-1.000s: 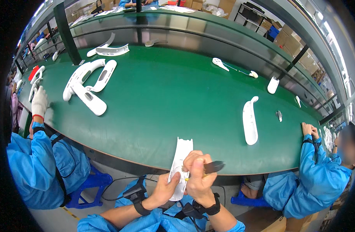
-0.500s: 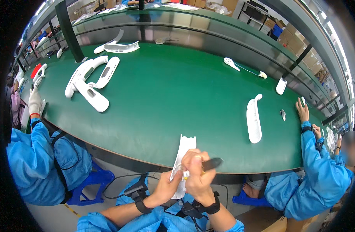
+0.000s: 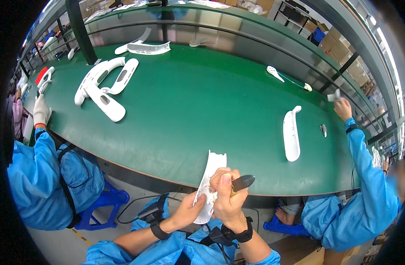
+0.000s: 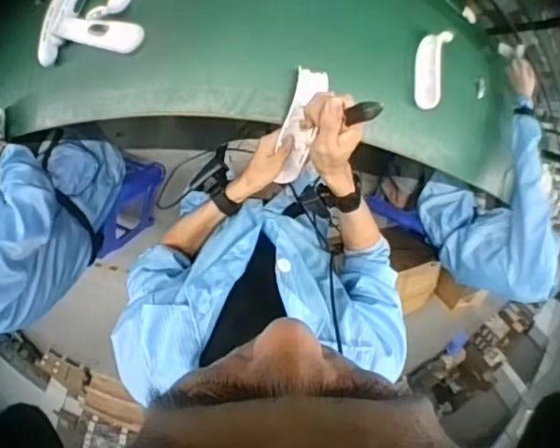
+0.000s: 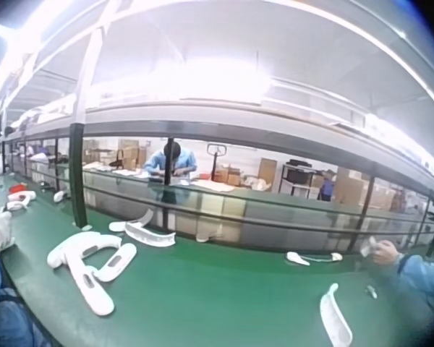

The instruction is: Trimming and assembling white plastic components in a factory setting.

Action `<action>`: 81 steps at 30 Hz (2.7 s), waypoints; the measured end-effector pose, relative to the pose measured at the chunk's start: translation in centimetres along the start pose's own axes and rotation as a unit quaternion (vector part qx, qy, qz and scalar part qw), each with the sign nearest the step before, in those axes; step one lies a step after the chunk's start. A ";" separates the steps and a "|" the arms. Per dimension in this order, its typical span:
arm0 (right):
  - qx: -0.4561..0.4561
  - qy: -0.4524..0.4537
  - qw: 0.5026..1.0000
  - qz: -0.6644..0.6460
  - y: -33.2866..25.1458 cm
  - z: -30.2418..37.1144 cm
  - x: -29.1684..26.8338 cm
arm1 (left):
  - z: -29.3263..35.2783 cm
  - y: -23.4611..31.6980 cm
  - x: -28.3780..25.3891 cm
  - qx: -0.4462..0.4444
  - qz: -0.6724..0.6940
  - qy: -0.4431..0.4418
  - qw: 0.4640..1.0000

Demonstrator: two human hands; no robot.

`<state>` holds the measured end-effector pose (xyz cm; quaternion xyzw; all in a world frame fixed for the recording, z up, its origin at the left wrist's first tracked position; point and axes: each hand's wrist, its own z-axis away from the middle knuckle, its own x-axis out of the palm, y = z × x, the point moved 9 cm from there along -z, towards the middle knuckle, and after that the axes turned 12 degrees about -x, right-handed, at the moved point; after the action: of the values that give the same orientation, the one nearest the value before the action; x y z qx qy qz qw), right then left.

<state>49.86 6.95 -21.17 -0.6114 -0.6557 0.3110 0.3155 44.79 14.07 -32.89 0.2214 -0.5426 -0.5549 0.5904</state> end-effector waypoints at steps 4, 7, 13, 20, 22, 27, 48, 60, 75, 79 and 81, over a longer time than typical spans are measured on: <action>-0.139 0.031 0.989 -0.034 -4.4 -1.4 -0.3 | -0.4 -1.0 -0.4 -0.054 0.014 0.022 0.998; -0.039 -0.033 0.993 0.107 -0.3 0.1 1.0 | 0.0 -0.8 -0.9 -0.044 -0.006 0.050 0.998; -0.114 0.020 0.993 -0.031 -3.0 -0.5 0.0 | -0.1 -0.8 -0.8 -0.032 -0.036 0.047 0.998; -0.085 -0.001 0.995 -0.045 -2.3 -0.6 0.0 | -0.1 0.7 -0.5 0.011 -0.055 0.068 0.996; -0.105 -0.023 0.994 -0.021 -3.0 -1.5 1.5 | 0.1 0.2 -1.1 0.016 -0.073 0.080 0.994; -0.031 -0.050 0.998 0.012 -0.6 0.1 1.5 | 0.4 1.0 -0.6 0.022 -0.069 0.084 0.994; -0.017 -0.024 1.000 -0.004 0.4 0.3 1.6 | 0.1 0.6 -1.1 0.003 -0.095 0.063 0.993; 0.139 -0.069 0.981 0.115 -1.7 5.0 -5.6 | 4.1 6.2 1.5 0.206 0.215 0.015 0.954; 0.227 -0.323 0.901 0.180 0.8 -2.1 -9.0 | 2.8 5.0 4.1 -0.163 0.245 -0.409 0.864; 0.145 -0.348 0.890 0.257 1.3 -4.5 -4.7 | 2.9 3.6 6.1 -0.087 -0.001 -0.272 0.958; 0.143 -0.344 0.886 0.275 1.4 -4.2 -4.4 | 1.5 0.1 4.3 -0.186 0.109 -0.155 0.964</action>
<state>54.26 2.72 -19.84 -0.5706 -0.4769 0.6663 0.0561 42.61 10.75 -30.63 -0.0412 -0.5352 -0.6062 0.5868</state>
